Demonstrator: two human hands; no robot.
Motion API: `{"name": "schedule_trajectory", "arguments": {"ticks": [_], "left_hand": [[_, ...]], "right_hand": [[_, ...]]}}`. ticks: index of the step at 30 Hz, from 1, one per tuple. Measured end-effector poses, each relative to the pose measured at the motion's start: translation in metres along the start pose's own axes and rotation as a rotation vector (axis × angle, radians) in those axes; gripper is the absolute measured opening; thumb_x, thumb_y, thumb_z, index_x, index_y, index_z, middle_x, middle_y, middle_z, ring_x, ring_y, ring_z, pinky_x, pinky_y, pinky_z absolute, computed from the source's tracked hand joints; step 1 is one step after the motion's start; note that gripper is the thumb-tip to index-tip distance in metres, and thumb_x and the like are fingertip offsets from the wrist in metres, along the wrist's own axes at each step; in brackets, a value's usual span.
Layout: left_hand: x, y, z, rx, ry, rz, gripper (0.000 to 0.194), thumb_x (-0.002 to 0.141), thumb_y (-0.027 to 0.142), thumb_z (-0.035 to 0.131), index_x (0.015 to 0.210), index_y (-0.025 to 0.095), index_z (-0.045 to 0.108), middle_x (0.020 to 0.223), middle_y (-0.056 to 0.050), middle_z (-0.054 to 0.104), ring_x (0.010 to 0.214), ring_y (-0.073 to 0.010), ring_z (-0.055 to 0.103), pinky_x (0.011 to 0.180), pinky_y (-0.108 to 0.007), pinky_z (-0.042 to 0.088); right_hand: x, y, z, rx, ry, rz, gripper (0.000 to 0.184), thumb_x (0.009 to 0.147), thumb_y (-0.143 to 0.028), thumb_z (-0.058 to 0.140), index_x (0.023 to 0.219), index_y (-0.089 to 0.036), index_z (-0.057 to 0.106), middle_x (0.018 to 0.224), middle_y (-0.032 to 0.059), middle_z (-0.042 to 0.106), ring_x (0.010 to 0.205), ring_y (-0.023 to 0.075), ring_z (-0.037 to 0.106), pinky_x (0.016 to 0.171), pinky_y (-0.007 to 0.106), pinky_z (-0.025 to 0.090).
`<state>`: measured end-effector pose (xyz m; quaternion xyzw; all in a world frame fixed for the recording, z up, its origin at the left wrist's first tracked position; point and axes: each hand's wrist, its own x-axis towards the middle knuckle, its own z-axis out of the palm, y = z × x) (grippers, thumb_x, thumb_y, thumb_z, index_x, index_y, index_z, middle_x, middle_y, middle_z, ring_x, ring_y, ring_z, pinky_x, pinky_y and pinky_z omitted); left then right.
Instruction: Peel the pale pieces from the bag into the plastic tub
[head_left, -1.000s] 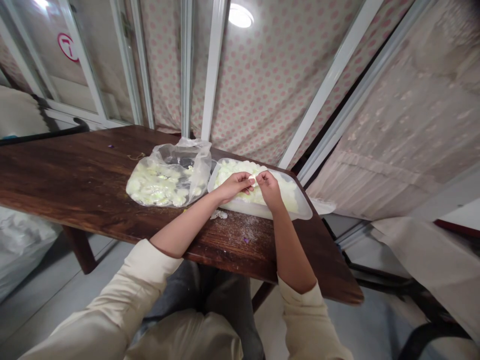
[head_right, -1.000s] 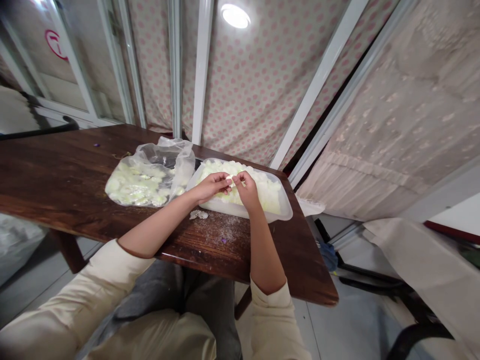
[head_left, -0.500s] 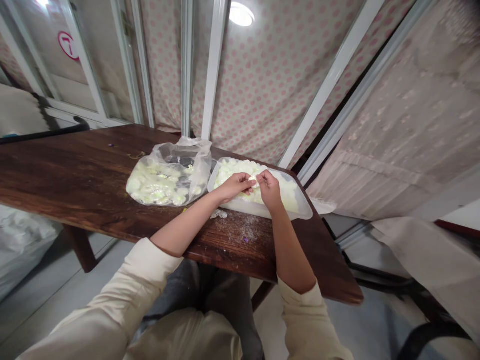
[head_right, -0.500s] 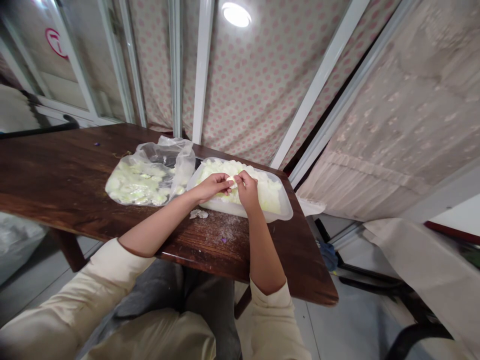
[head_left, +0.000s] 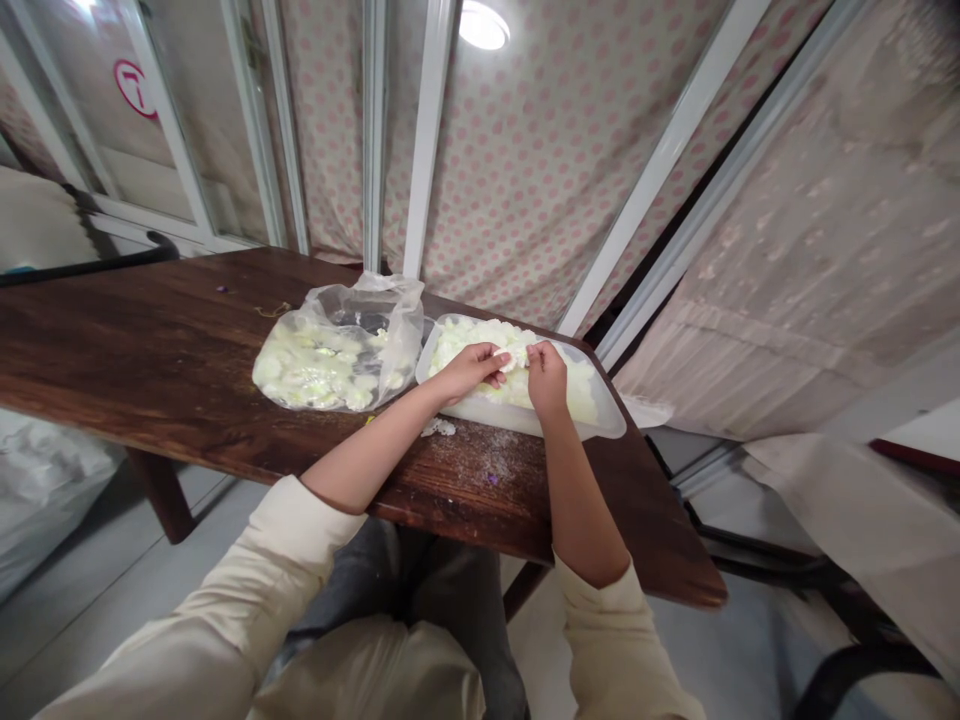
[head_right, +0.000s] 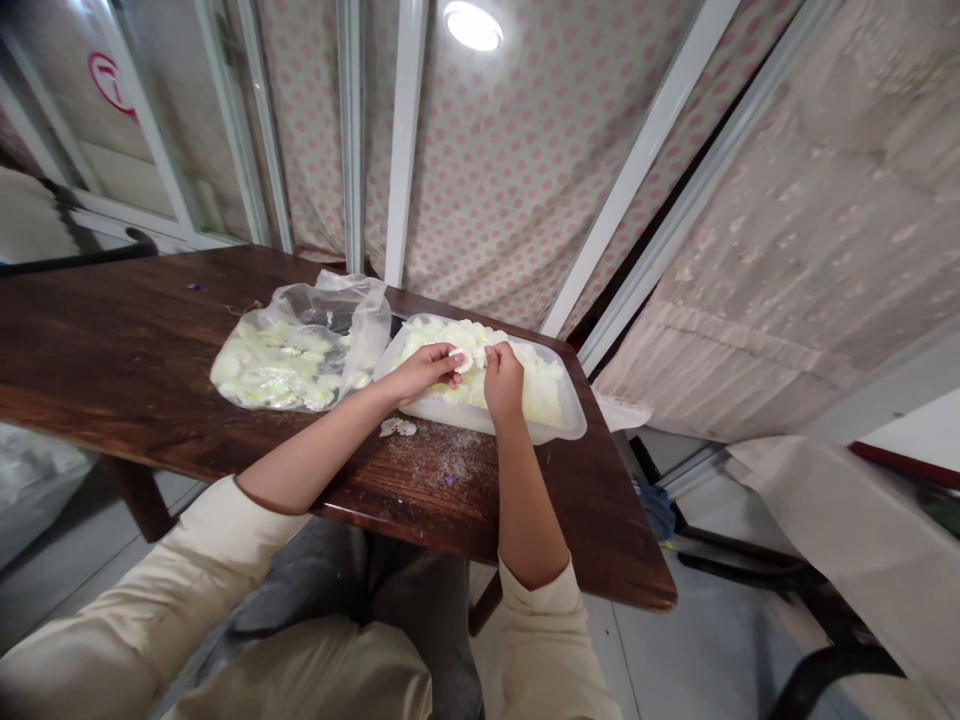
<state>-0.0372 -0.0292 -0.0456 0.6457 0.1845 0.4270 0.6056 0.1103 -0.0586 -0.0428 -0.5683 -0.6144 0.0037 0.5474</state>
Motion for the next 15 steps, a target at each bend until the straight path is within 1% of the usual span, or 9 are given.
{"name": "schedule_trajectory", "arguments": {"ticks": [3, 5, 8, 10, 12, 15], "left_hand": [[0.0007, 0.0, 0.0005, -0.029, 0.043, 0.001, 0.025, 0.073, 0.036, 0.058, 0.072, 0.013, 0.048, 0.063, 0.001, 0.052, 0.058, -0.0071, 0.051, 0.061, -0.025, 0.043], [0.0006, 0.0013, 0.0014, -0.06, 0.063, 0.02, 0.025, 0.072, 0.035, 0.06, 0.072, 0.013, 0.048, 0.067, 0.0, 0.052, 0.064, -0.008, 0.053, 0.064, -0.026, 0.043], [-0.0012, 0.0048, 0.0033, -0.116, 0.039, 0.038, 0.024, 0.069, 0.032, 0.063, 0.074, 0.012, 0.051, 0.073, -0.001, 0.052, 0.074, -0.0092, 0.054, 0.073, -0.028, 0.044], [-0.0029, 0.0073, 0.0043, -0.147, 0.009, 0.041, 0.024, 0.067, 0.031, 0.064, 0.074, 0.011, 0.052, 0.073, 0.0, 0.052, 0.073, -0.0081, 0.053, 0.076, -0.03, 0.045], [-0.0041, 0.0088, 0.0049, -0.166, 0.0, 0.054, 0.024, 0.065, 0.03, 0.066, 0.073, 0.01, 0.053, 0.072, 0.001, 0.051, 0.071, -0.0069, 0.051, 0.078, -0.031, 0.045], [-0.0045, 0.0087, 0.0046, -0.163, -0.004, 0.067, 0.025, 0.064, 0.029, 0.067, 0.074, 0.01, 0.055, 0.075, 0.0, 0.054, 0.074, -0.008, 0.051, 0.078, -0.031, 0.044]], "right_hand": [[0.001, -0.0005, 0.0002, 0.078, -0.02, 0.006, 0.028, 0.085, -0.039, 0.035, 0.064, -0.02, 0.037, 0.06, -0.003, 0.04, 0.059, 0.0111, 0.038, 0.059, 0.024, 0.031], [0.0005, -0.0017, 0.0001, 0.091, -0.041, -0.002, 0.031, 0.086, -0.042, 0.031, 0.064, -0.021, 0.035, 0.06, -0.0029, 0.039, 0.058, 0.0111, 0.038, 0.059, 0.025, 0.03], [-0.0012, -0.0037, -0.0001, 0.052, -0.05, -0.056, 0.033, 0.087, -0.043, 0.03, 0.062, -0.021, 0.033, 0.058, -0.0032, 0.037, 0.057, 0.011, 0.036, 0.058, 0.025, 0.029], [-0.0023, -0.0051, -0.0003, 0.028, -0.071, -0.104, 0.034, 0.087, -0.043, 0.032, 0.061, -0.02, 0.032, 0.056, -0.0037, 0.035, 0.056, 0.0105, 0.034, 0.057, 0.025, 0.027], [-0.0031, -0.0065, -0.0004, 0.037, -0.12, -0.137, 0.034, 0.086, -0.043, 0.034, 0.06, -0.02, 0.032, 0.055, -0.0042, 0.033, 0.055, 0.0098, 0.033, 0.056, 0.024, 0.026], [-0.0037, -0.0077, -0.0005, 0.075, -0.155, -0.14, 0.034, 0.086, -0.042, 0.036, 0.06, -0.019, 0.035, 0.055, -0.0045, 0.034, 0.055, 0.0091, 0.034, 0.055, 0.023, 0.027]]}}
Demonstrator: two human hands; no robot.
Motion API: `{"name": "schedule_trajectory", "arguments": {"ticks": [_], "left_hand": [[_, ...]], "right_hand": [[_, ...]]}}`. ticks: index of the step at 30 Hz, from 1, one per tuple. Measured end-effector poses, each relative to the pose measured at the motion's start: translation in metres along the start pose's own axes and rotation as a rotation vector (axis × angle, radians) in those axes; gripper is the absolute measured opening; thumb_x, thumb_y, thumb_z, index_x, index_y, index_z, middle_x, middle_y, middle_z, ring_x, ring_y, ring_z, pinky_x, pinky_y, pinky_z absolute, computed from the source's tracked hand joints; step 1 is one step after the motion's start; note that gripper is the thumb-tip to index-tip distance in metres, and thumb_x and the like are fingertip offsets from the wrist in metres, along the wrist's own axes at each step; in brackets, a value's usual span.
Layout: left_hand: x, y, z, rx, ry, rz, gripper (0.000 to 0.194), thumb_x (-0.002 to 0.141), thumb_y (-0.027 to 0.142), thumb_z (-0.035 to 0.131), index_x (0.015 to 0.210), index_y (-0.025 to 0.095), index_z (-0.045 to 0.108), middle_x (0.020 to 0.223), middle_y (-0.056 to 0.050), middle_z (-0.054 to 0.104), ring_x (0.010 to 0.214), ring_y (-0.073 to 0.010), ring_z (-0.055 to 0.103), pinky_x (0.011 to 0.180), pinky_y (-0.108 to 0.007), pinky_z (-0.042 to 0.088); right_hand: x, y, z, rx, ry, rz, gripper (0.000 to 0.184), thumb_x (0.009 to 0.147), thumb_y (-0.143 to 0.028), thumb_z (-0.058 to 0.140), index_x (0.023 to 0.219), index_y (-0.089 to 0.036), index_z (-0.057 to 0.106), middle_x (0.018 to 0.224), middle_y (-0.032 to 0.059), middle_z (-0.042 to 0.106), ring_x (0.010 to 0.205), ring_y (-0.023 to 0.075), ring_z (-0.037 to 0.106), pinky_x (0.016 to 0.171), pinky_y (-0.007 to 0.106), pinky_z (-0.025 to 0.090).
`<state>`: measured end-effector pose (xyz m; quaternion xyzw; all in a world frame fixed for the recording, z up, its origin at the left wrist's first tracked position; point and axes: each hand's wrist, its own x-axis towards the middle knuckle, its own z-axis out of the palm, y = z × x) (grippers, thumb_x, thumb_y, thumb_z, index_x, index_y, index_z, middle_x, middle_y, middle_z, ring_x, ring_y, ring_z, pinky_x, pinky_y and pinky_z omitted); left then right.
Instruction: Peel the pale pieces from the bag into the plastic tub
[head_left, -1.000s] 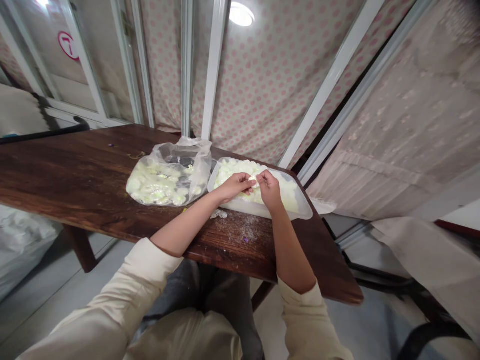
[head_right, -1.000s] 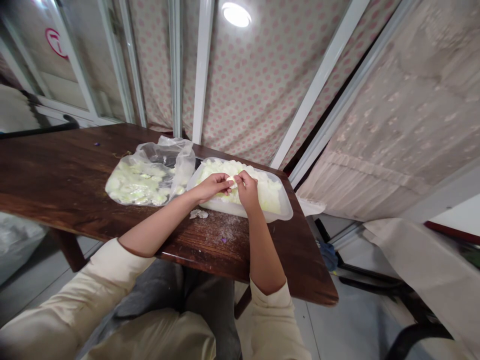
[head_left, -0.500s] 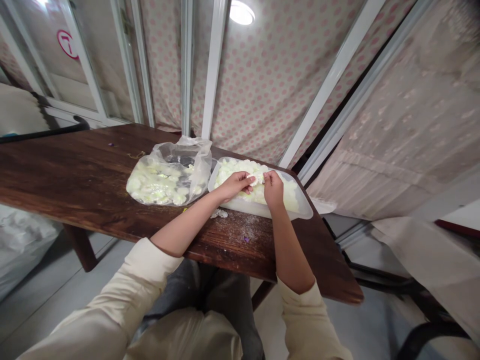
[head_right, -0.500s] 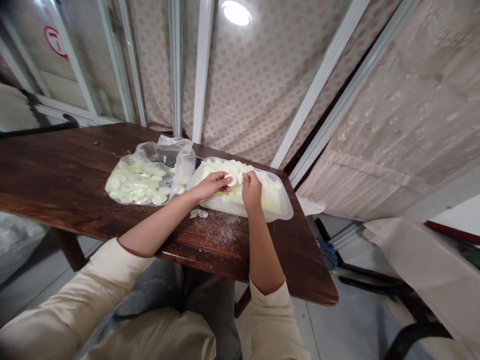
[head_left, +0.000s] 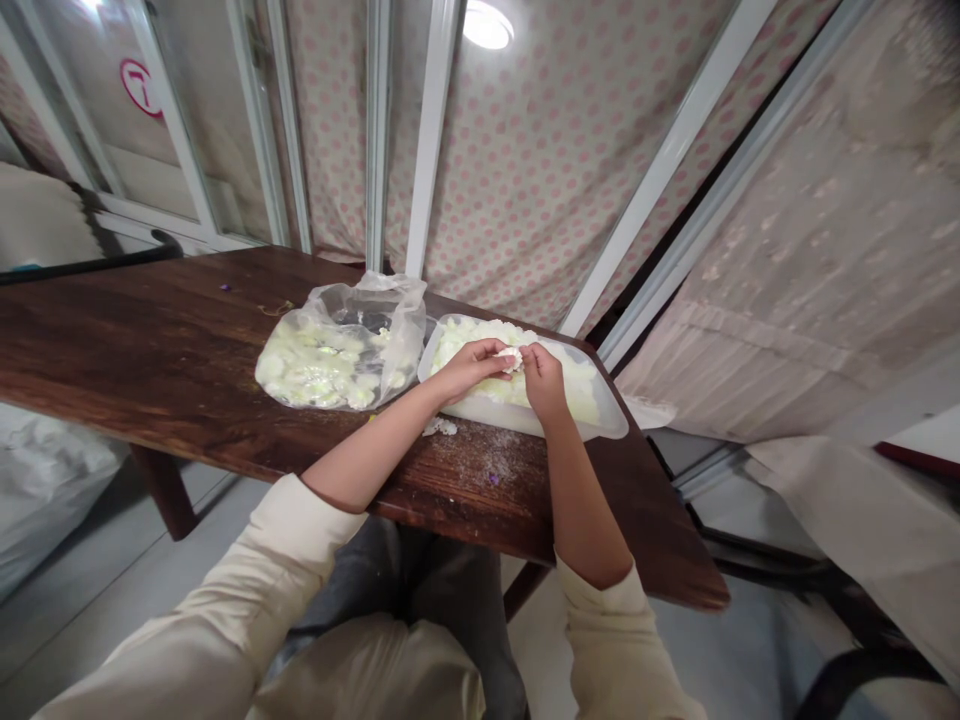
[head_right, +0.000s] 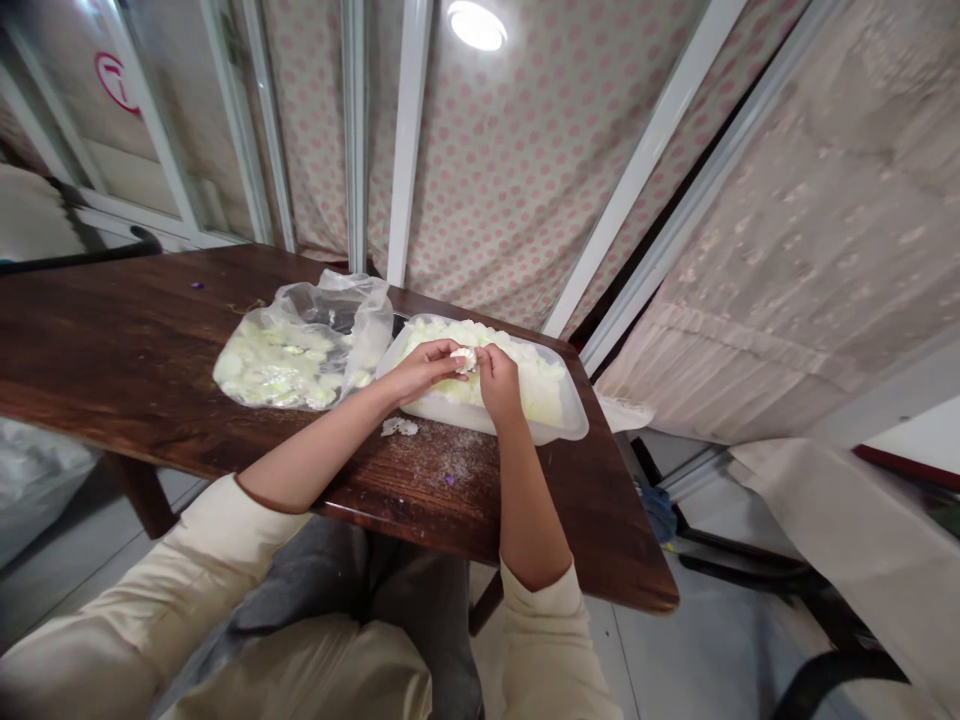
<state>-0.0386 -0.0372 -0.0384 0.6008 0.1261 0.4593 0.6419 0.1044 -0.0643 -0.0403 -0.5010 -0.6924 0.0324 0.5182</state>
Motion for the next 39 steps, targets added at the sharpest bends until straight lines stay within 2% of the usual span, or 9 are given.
{"name": "schedule_trajectory", "arguments": {"ticks": [7, 15, 22, 24, 29, 31, 33, 36, 39], "left_hand": [[0.0, -0.001, -0.002, 0.083, 0.001, 0.027, 0.027, 0.063, 0.029, 0.068, 0.082, 0.012, 0.061, 0.085, -0.004, 0.06, 0.079, -0.011, 0.054, 0.073, -0.03, 0.042], [0.001, -0.002, -0.001, 0.163, 0.004, -0.011, 0.028, 0.059, 0.028, 0.07, 0.079, 0.01, 0.063, 0.073, -0.003, 0.06, 0.067, -0.0078, 0.052, 0.068, -0.027, 0.04], [0.004, -0.006, -0.005, 0.184, -0.067, 0.139, 0.02, 0.06, 0.028, 0.07, 0.072, 0.013, 0.066, 0.087, -0.004, 0.058, 0.078, -0.009, 0.052, 0.073, -0.025, 0.041], [0.004, -0.006, -0.005, 0.195, -0.055, 0.149, 0.019, 0.06, 0.029, 0.07, 0.07, 0.013, 0.066, 0.084, -0.003, 0.057, 0.077, -0.0088, 0.052, 0.072, -0.025, 0.04], [0.003, -0.004, -0.005, 0.258, -0.059, 0.152, 0.019, 0.059, 0.029, 0.071, 0.069, 0.013, 0.066, 0.083, -0.003, 0.057, 0.075, -0.0085, 0.05, 0.071, -0.025, 0.039], [0.002, -0.004, -0.005, 0.27, -0.073, 0.153, 0.019, 0.059, 0.029, 0.071, 0.069, 0.013, 0.066, 0.084, -0.003, 0.057, 0.075, -0.0085, 0.05, 0.072, -0.025, 0.039], [0.003, -0.005, -0.005, 0.267, -0.067, 0.16, 0.019, 0.059, 0.029, 0.071, 0.069, 0.014, 0.066, 0.085, -0.003, 0.057, 0.076, -0.0086, 0.051, 0.073, -0.026, 0.039], [0.004, -0.008, -0.006, 0.254, -0.012, 0.181, 0.02, 0.059, 0.029, 0.071, 0.069, 0.014, 0.065, 0.087, -0.004, 0.056, 0.078, -0.0091, 0.051, 0.075, -0.026, 0.039], [0.006, -0.011, -0.007, 0.251, 0.057, 0.196, 0.021, 0.059, 0.031, 0.07, 0.07, 0.013, 0.064, 0.087, -0.004, 0.057, 0.078, -0.0095, 0.051, 0.075, -0.027, 0.04]], "right_hand": [[0.002, 0.002, 0.0, 0.142, -0.008, 0.079, 0.034, 0.083, -0.042, 0.039, 0.059, -0.018, 0.042, 0.055, -0.0036, 0.04, 0.055, 0.0093, 0.038, 0.056, 0.023, 0.031], [0.004, 0.004, 0.001, 0.161, -0.065, 0.13, 0.031, 0.082, -0.038, 0.039, 0.058, -0.019, 0.04, 0.051, -0.0049, 0.034, 0.052, 0.0088, 0.033, 0.053, 0.023, 0.029], [0.003, 0.0, -0.001, 0.191, -0.126, 0.035, 0.022, 0.079, -0.029, 0.039, 0.059, -0.019, 0.038, 0.058, -0.0038, 0.037, 0.058, 0.009, 0.035, 0.056, 0.022, 0.03], [0.003, 0.001, -0.001, 0.162, -0.086, 0.042, 0.025, 0.08, -0.03, 0.038, 0.058, -0.019, 0.038, 0.057, -0.0039, 0.037, 0.058, 0.0092, 0.035, 0.056, 0.022, 0.03], [0.005, 0.012, -0.001, 0.076, 0.202, 0.184, 0.032, 0.081, -0.039, 0.042, 0.056, -0.019, 0.041, 0.053, -0.0037, 0.041, 0.055, 0.0098, 0.038, 0.058, 0.024, 0.034], [0.006, 0.015, -0.001, 0.12, 0.269, 0.2, 0.026, 0.077, -0.04, 0.049, 0.065, -0.017, 0.051, 0.064, -0.0004, 0.053, 0.062, 0.0117, 0.048, 0.065, 0.026, 0.04], [0.006, 0.015, -0.001, 0.159, 0.317, 0.175, 0.028, 0.076, -0.043, 0.049, 0.08, -0.016, 0.058, 0.082, 0.0048, 0.062, 0.077, 0.0146, 0.054, 0.076, 0.029, 0.042], [0.005, 0.01, -0.002, 0.211, 0.319, 0.143, 0.042, 0.084, -0.047, 0.034, 0.086, -0.016, 0.062, 0.093, 0.0075, 0.064, 0.088, 0.0162, 0.056, 0.085, 0.033, 0.041], [0.004, 0.003, -0.002, 0.266, 0.168, 0.073, 0.041, 0.083, -0.048, 0.035, 0.081, -0.017, 0.063, 0.09, 0.0054, 0.065, 0.088, 0.0161, 0.057, 0.086, 0.033, 0.041]]}}
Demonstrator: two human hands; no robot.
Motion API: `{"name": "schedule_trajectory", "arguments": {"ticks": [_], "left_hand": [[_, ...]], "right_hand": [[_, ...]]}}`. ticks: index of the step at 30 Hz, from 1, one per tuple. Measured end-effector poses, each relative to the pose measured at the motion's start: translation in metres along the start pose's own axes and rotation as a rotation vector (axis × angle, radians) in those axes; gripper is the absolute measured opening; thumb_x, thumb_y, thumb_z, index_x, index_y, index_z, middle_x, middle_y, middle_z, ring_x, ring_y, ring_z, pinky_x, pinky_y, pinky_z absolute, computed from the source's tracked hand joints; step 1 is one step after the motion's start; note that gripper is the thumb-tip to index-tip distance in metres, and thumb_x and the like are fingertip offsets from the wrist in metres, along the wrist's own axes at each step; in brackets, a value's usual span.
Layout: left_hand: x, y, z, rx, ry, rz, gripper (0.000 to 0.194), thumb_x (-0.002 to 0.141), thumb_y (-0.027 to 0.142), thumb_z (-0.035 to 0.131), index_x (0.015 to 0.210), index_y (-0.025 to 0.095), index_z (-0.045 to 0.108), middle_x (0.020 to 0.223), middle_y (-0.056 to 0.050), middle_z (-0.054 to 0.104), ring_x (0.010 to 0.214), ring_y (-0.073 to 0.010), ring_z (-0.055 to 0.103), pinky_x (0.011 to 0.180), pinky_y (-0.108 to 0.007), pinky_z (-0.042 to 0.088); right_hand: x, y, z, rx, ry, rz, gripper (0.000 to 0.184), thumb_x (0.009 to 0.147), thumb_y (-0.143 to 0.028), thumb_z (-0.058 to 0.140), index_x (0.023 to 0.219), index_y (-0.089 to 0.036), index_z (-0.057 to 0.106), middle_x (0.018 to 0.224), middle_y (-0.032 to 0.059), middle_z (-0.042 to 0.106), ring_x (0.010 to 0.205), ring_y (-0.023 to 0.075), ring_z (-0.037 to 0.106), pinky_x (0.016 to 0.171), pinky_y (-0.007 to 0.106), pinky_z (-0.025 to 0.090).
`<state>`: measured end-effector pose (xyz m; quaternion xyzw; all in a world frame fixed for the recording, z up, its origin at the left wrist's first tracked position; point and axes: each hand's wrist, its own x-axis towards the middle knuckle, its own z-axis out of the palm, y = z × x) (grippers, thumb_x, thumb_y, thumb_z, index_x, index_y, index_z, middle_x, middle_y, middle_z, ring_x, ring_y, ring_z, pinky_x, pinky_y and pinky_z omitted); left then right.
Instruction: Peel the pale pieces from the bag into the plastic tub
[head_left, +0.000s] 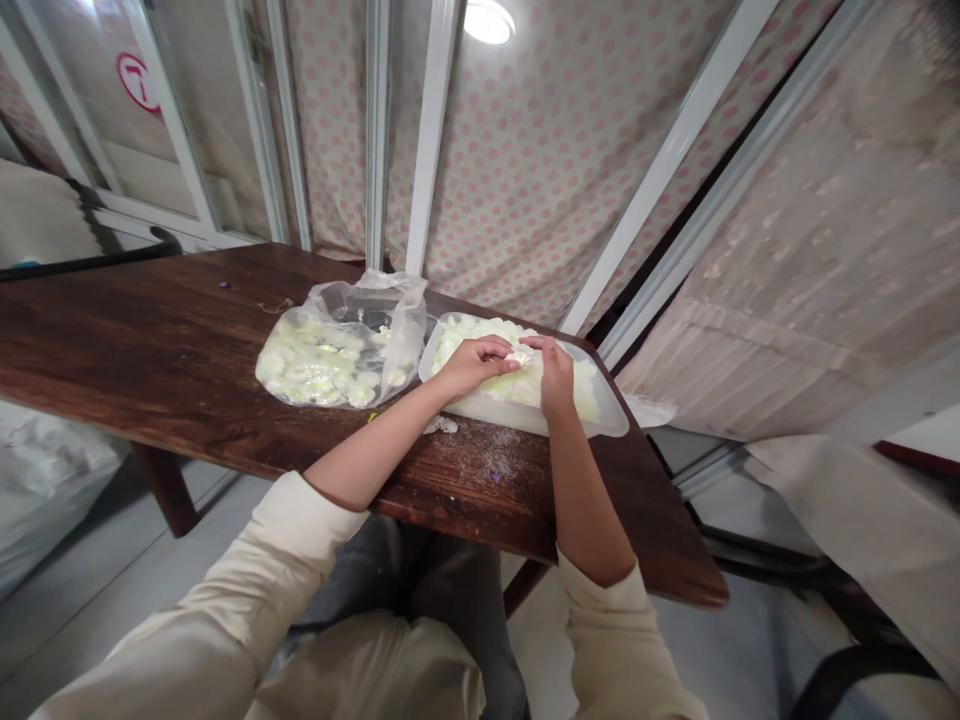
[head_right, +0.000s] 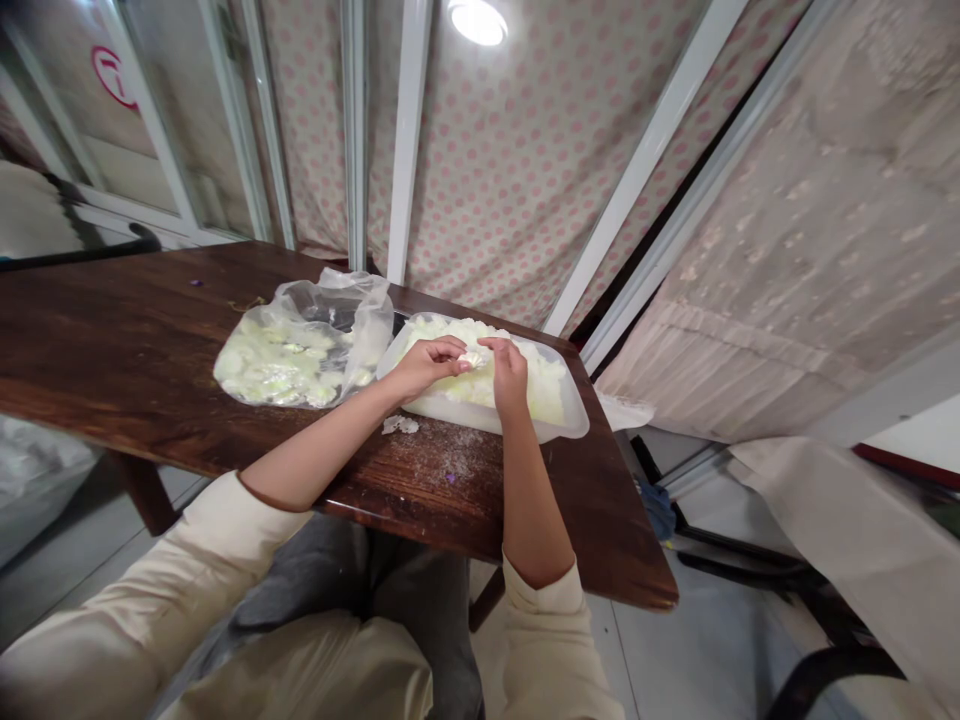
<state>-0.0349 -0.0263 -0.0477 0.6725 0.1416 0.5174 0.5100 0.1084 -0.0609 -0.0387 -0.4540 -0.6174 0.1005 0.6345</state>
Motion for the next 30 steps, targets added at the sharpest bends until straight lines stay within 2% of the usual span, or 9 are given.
{"name": "schedule_trajectory", "arguments": {"ticks": [2, 4, 8, 11, 14, 20, 24, 30], "left_hand": [[0.001, -0.001, 0.0, 0.011, 0.03, -0.007, 0.022, 0.06, 0.031, 0.069, 0.072, 0.013, 0.063, 0.085, -0.003, 0.057, 0.076, -0.0092, 0.051, 0.074, -0.028, 0.039], [0.001, -0.001, 0.0, 0.028, 0.041, -0.021, 0.023, 0.06, 0.031, 0.069, 0.072, 0.013, 0.062, 0.083, -0.003, 0.057, 0.075, -0.0088, 0.051, 0.073, -0.027, 0.039], [-0.001, 0.002, 0.001, 0.055, 0.059, -0.071, 0.025, 0.059, 0.033, 0.069, 0.072, 0.013, 0.061, 0.078, -0.001, 0.057, 0.069, -0.0076, 0.048, 0.069, -0.026, 0.038], [-0.003, 0.006, 0.002, 0.044, 0.047, -0.144, 0.027, 0.059, 0.035, 0.068, 0.073, 0.012, 0.061, 0.071, 0.0, 0.056, 0.063, -0.0069, 0.046, 0.065, -0.025, 0.036], [-0.004, 0.008, 0.002, 0.035, 0.018, -0.175, 0.028, 0.059, 0.035, 0.069, 0.072, 0.011, 0.061, 0.068, 0.0, 0.056, 0.062, -0.0066, 0.045, 0.062, -0.024, 0.035], [-0.004, 0.008, 0.002, 0.027, -0.002, -0.135, 0.031, 0.061, 0.035, 0.068, 0.08, 0.012, 0.062, 0.076, -0.003, 0.06, 0.065, -0.007, 0.048, 0.064, -0.024, 0.038], [-0.005, 0.007, 0.002, -0.041, -0.08, -0.15, 0.033, 0.061, 0.033, 0.068, 0.087, 0.012, 0.063, 0.085, -0.006, 0.063, 0.074, -0.0098, 0.054, 0.07, -0.026, 0.041], [-0.006, 0.007, 0.0, -0.014, -0.122, -0.117, 0.026, 0.062, 0.031, 0.068, 0.081, 0.013, 0.066, 0.09, -0.007, 0.063, 0.079, -0.0109, 0.055, 0.077, -0.028, 0.041]], "right_hand": [[0.0, -0.001, 0.0, 0.004, -0.084, -0.032, 0.033, 0.078, -0.047, 0.047, 0.078, -0.018, 0.063, 0.087, 0.0037, 0.064, 0.086, 0.0163, 0.057, 0.083, 0.032, 0.042], [0.0, 0.0, 0.0, 0.005, -0.103, -0.023, 0.029, 0.075, -0.046, 0.053, 0.074, -0.018, 0.062, 0.08, 0.002, 0.063, 0.079, 0.0155, 0.056, 0.078, 0.03, 0.043], [0.001, 0.003, -0.001, -0.02, -0.063, 0.041, 0.031, 0.076, -0.045, 0.051, 0.065, -0.017, 0.056, 0.063, -0.0014, 0.053, 0.063, 0.0113, 0.048, 0.065, 0.025, 0.04], [0.001, 0.001, -0.001, -0.072, -0.023, 0.064, 0.031, 0.078, -0.044, 0.047, 0.062, -0.017, 0.049, 0.058, -0.0035, 0.044, 0.058, 0.0089, 0.04, 0.059, 0.023, 0.035], [0.0, -0.003, -0.001, -0.101, -0.052, 0.087, 0.032, 0.08, -0.043, 0.045, 0.06, -0.018, 0.043, 0.055, -0.0046, 0.038, 0.056, 0.0081, 0.036, 0.056, 0.022, 0.033], [-0.001, -0.003, 0.0, -0.051, -0.049, 0.135, 0.034, 0.079, -0.044, 0.047, 0.058, -0.019, 0.035, 0.054, -0.0058, 0.034, 0.054, 0.0077, 0.035, 0.054, 0.021, 0.033], [0.0, -0.002, 0.0, -0.042, -0.048, 0.105, 0.033, 0.076, -0.04, 0.053, 0.056, -0.019, 0.037, 0.052, -0.0064, 0.035, 0.053, 0.0072, 0.033, 0.055, 0.022, 0.031], [0.0, 0.001, 0.002, 0.049, -0.124, 0.14, 0.032, 0.07, -0.034, 0.058, 0.053, -0.019, 0.035, 0.05, -0.0071, 0.035, 0.05, 0.0067, 0.032, 0.052, 0.021, 0.03]]}}
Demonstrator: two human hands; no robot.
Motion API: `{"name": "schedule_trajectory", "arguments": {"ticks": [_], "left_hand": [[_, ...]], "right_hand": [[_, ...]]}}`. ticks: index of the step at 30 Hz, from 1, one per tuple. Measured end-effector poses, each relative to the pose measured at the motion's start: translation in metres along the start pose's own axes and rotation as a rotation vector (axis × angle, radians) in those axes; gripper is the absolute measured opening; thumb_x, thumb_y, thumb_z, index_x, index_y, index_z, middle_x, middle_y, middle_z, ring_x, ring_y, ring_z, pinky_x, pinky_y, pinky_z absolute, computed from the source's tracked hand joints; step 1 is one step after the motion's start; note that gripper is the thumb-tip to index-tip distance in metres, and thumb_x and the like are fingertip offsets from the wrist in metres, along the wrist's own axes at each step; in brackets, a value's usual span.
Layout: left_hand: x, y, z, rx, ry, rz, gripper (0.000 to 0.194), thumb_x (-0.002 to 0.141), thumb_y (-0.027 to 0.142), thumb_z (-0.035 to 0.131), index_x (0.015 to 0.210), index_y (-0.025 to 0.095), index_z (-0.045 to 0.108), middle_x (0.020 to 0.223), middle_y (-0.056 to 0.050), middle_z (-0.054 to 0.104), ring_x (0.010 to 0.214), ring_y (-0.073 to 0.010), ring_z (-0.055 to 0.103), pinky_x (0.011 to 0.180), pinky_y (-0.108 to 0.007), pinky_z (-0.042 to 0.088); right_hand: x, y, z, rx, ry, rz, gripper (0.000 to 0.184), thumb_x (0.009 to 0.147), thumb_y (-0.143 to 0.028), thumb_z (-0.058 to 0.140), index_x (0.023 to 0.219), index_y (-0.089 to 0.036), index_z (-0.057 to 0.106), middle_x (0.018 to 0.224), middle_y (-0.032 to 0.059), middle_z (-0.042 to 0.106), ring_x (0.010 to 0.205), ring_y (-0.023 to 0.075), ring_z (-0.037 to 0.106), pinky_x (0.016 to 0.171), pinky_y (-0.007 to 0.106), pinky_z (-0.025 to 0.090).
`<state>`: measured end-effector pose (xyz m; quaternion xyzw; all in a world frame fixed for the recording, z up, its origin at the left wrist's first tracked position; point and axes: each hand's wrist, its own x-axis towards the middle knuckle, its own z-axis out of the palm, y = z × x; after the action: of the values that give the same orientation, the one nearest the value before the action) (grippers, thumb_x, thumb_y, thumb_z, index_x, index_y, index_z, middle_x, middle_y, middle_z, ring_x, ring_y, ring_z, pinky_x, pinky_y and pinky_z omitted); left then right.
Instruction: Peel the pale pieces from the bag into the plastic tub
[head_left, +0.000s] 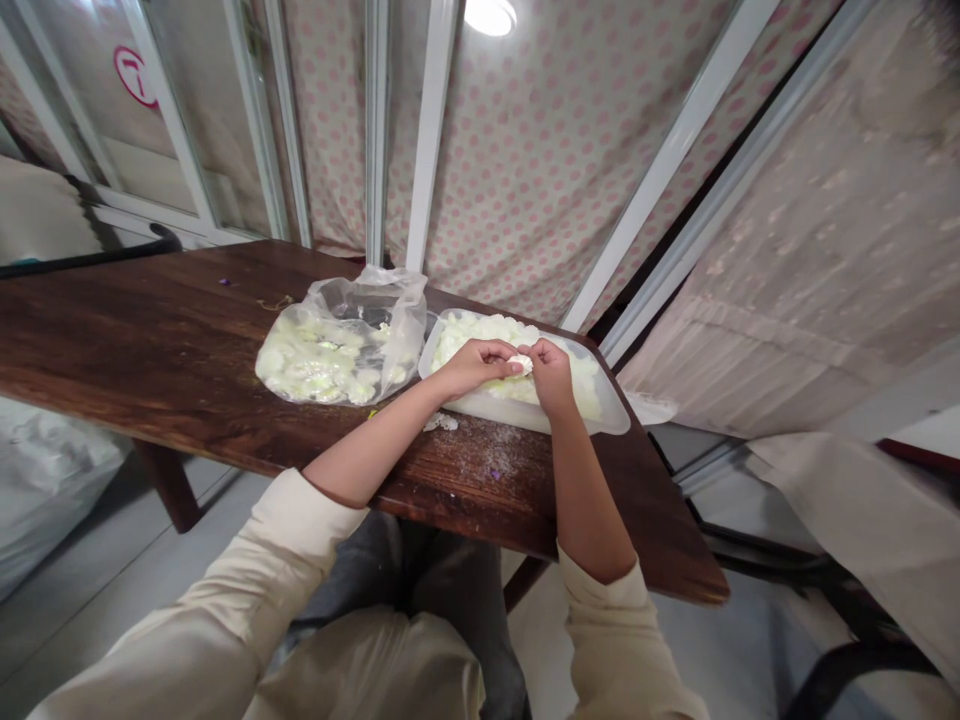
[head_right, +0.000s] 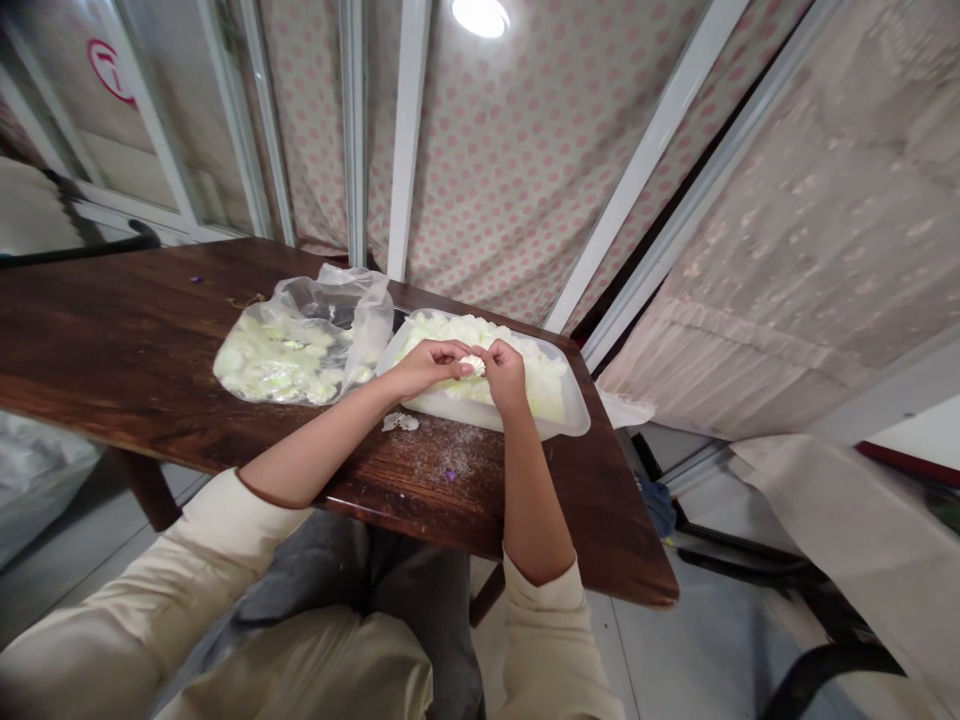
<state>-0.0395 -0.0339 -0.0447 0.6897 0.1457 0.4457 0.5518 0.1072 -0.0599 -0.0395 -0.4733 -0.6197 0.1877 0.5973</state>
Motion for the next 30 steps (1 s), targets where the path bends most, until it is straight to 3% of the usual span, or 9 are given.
{"name": "schedule_trajectory", "arguments": {"ticks": [4, 8, 13, 19, 30], "left_hand": [[0.0, 0.0, 0.001, 0.036, 0.001, 0.06, 0.021, 0.062, 0.031, 0.068, 0.075, 0.014, 0.066, 0.093, -0.007, 0.062, 0.082, -0.0114, 0.055, 0.077, -0.028, 0.042], [0.001, 0.0, 0.002, 0.095, 0.138, 0.193, 0.023, 0.062, 0.032, 0.069, 0.077, 0.014, 0.065, 0.094, -0.006, 0.059, 0.084, -0.0112, 0.054, 0.074, -0.026, 0.042], [0.0, 0.001, 0.003, 0.108, 0.02, 0.051, 0.031, 0.063, 0.034, 0.068, 0.085, 0.013, 0.065, 0.085, -0.006, 0.064, 0.076, -0.0113, 0.055, 0.073, -0.028, 0.042], [0.002, -0.003, 0.001, 0.093, 0.048, 0.05, 0.03, 0.063, 0.033, 0.068, 0.085, 0.013, 0.066, 0.09, -0.007, 0.065, 0.08, -0.0122, 0.056, 0.078, -0.03, 0.042], [0.003, -0.003, -0.001, 0.013, 0.044, -0.014, 0.025, 0.059, 0.031, 0.071, 0.076, 0.013, 0.067, 0.081, -0.004, 0.064, 0.075, -0.0105, 0.054, 0.074, -0.028, 0.04]], "right_hand": [[0.0, 0.003, -0.001, 0.067, -0.071, 0.015, 0.033, 0.07, -0.033, 0.057, 0.052, -0.019, 0.033, 0.05, -0.0069, 0.036, 0.049, 0.006, 0.031, 0.049, 0.021, 0.028], [0.0, 0.002, -0.002, -0.017, 0.036, -0.009, 0.035, 0.071, -0.038, 0.057, 0.052, -0.019, 0.034, 0.047, -0.0074, 0.033, 0.048, 0.0061, 0.031, 0.049, 0.021, 0.029], [0.0, -0.003, -0.001, -0.098, 0.087, -0.037, 0.036, 0.073, -0.039, 0.056, 0.052, -0.019, 0.035, 0.047, -0.0074, 0.032, 0.048, 0.0065, 0.031, 0.052, 0.022, 0.03], [-0.002, -0.007, 0.0, -0.098, 0.058, -0.072, 0.034, 0.076, -0.039, 0.053, 0.053, -0.019, 0.036, 0.05, -0.0063, 0.032, 0.052, 0.0073, 0.032, 0.054, 0.022, 0.03], [-0.001, -0.005, -0.002, -0.041, -0.017, -0.048, 0.037, 0.076, -0.046, 0.05, 0.055, -0.018, 0.037, 0.055, -0.0048, 0.03, 0.055, 0.0076, 0.03, 0.054, 0.022, 0.029]]}}
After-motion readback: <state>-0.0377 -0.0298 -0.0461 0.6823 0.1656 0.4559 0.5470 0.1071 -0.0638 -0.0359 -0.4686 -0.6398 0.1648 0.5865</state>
